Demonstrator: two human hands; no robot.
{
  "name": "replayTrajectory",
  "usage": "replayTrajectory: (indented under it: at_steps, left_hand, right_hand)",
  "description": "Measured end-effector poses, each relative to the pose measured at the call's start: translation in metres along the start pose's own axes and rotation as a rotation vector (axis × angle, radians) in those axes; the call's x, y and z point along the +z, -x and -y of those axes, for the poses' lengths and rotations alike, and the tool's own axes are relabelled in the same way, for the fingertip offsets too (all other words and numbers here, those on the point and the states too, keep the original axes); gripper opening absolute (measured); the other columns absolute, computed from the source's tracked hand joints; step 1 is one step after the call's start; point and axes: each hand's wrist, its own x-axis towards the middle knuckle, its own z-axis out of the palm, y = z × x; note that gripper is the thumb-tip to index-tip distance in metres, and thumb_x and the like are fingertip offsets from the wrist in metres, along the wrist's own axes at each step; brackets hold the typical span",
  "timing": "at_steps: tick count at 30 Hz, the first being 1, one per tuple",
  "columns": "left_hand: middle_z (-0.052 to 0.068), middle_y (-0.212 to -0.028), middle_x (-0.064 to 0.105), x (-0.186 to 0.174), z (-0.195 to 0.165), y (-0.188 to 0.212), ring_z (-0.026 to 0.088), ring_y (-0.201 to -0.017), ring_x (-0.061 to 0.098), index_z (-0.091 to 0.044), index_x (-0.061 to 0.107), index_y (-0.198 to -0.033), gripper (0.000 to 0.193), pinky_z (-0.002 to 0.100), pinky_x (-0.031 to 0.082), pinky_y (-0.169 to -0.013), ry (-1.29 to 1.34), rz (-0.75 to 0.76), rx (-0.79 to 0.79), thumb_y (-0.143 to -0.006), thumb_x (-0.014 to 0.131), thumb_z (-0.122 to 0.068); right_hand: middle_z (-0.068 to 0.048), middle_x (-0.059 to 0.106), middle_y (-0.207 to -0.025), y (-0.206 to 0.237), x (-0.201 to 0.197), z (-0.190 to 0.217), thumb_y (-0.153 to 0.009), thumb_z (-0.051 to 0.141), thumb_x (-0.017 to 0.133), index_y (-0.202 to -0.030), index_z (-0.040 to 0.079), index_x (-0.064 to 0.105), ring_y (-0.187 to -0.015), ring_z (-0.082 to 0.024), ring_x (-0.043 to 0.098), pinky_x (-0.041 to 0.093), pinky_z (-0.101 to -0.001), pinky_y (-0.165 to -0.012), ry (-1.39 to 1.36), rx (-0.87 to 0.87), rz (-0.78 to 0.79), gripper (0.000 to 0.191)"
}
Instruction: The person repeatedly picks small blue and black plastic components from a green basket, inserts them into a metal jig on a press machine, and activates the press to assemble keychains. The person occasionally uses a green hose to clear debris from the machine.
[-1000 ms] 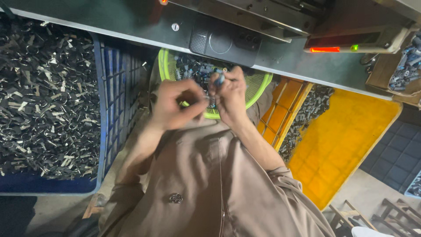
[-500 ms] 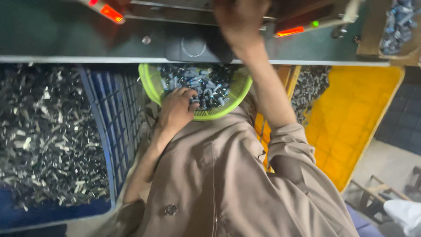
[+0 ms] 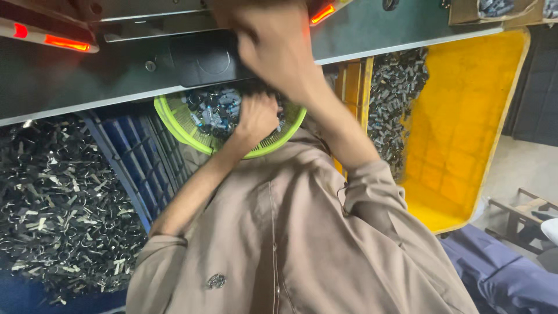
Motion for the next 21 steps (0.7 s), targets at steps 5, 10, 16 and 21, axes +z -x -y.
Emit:
replayTrajectory:
  at_steps: [5, 10, 16, 21]
  left_hand:
    - [0.024, -0.104, 0.065, 0.004, 0.013, 0.019, 0.041, -0.098, 0.061, 0.0, 0.074, -0.084, 0.024, 0.048, 0.05, -0.081, 0.219, -0.216, 0.003, -0.068, 0.076, -0.018]
    - [0.009, -0.118, 0.062, -0.013, 0.035, 0.066, 0.032, -0.116, 0.059, -0.008, 0.077, -0.098, 0.024, 0.044, 0.051, -0.101, 0.28, -0.33, 0.307, -0.075, 0.069, -0.006]
    - [0.008, -0.125, 0.06, -0.042, 0.045, 0.084, 0.032, -0.113, 0.056, -0.015, 0.079, -0.098, 0.031, 0.046, 0.045, -0.1, 0.39, -0.572, 0.46, -0.071, 0.066, -0.01]
    - [0.01, -0.129, 0.061, -0.029, 0.038, 0.093, 0.025, -0.123, 0.06, -0.003, 0.064, -0.12, 0.032, 0.039, 0.048, -0.109, 1.561, -0.421, 0.071, -0.089, 0.063, -0.008]
  right_hand:
    - [-0.011, 0.074, -0.103, 0.063, -0.027, 0.014, -0.078, -0.004, 0.083, -0.096, 0.003, 0.073, -0.104, -0.032, 0.066, 0.056, -0.0406, -0.092, -0.244, 0.039, -0.106, 0.021]
    - [-0.01, 0.075, -0.113, 0.129, -0.018, 0.001, -0.09, -0.008, 0.075, -0.105, 0.004, 0.07, -0.109, -0.027, 0.073, 0.058, -0.0358, -0.099, -0.57, 0.38, 0.062, 0.02]
    - [-0.009, 0.071, -0.117, 0.171, 0.032, 0.015, -0.103, 0.008, 0.067, -0.119, 0.0, 0.067, -0.107, -0.017, 0.066, 0.054, -0.0301, -0.097, -1.417, 0.827, 0.194, 0.018]
    - [-0.017, 0.069, -0.116, 0.165, 0.042, 0.028, -0.103, -0.005, 0.065, -0.115, -0.001, 0.059, -0.105, -0.018, 0.068, 0.056, -0.0287, -0.093, -1.369, 0.592, -0.133, 0.014]
